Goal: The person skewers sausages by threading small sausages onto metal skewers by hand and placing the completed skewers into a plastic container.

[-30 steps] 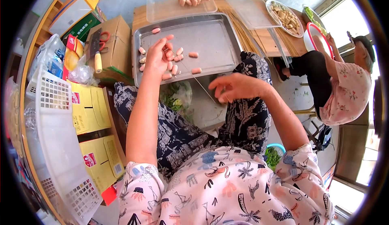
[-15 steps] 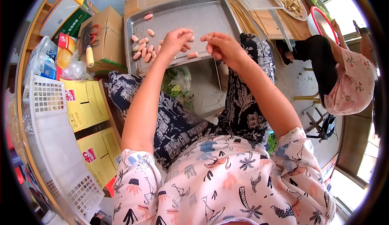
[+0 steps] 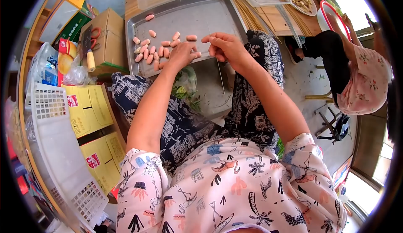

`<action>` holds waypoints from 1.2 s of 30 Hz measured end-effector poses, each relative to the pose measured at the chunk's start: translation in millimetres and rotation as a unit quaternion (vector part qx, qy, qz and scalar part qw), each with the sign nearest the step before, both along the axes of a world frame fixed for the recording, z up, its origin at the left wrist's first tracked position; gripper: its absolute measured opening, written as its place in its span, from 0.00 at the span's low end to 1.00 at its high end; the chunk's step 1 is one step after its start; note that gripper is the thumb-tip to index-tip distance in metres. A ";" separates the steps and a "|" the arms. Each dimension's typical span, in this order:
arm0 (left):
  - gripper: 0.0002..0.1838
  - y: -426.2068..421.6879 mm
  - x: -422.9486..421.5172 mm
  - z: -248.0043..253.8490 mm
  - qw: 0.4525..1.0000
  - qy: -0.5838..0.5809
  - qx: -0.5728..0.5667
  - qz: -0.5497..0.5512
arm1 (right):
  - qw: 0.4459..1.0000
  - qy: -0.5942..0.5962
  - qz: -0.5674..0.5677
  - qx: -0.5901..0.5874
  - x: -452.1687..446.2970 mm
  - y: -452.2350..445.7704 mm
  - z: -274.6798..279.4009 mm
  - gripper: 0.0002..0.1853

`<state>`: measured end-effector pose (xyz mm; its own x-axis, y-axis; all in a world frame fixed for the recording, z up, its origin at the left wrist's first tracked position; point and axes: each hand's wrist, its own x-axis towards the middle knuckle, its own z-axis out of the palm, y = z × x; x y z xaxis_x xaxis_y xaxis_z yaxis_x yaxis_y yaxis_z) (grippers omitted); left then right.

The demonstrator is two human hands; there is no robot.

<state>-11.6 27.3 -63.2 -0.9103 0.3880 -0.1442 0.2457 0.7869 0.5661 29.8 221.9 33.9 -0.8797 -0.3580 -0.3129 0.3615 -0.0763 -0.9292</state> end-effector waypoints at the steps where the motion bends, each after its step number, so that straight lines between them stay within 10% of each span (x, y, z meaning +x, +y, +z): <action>1: 0.14 -1.0 -0.6 -1.8 1.000 -0.014 0.019 0.003 | 1.000 0.006 0.000 0.004 0.3 -0.3 0.3 0.13; 9: 0.14 -2.8 -9.2 -10.4 0.994 -0.058 0.073 0.061 | 1.000 0.019 -0.006 0.016 0.9 -1.1 -0.4 0.13; 15: 0.18 -14.1 -13.4 37.4 0.789 -0.234 0.509 0.252 | 1.000 0.015 0.005 0.011 5.2 -2.1 3.1 0.14; 22: 0.11 -37.0 -20.2 26.1 0.683 -0.272 0.619 0.277 | 0.998 0.011 0.046 0.045 10.7 -6.0 7.7 0.13; 36: 0.14 -43.7 -20.5 27.1 0.660 -0.281 0.641 0.273 | 0.993 0.014 0.083 0.087 15.7 -12.0 10.4 0.15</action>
<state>-32.1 -16.4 -36.0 -0.9073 0.1563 -0.3903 -0.4089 -0.5436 0.7330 45.4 209.9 44.3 -0.8223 -0.4406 -0.3600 0.3304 0.1454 -0.9326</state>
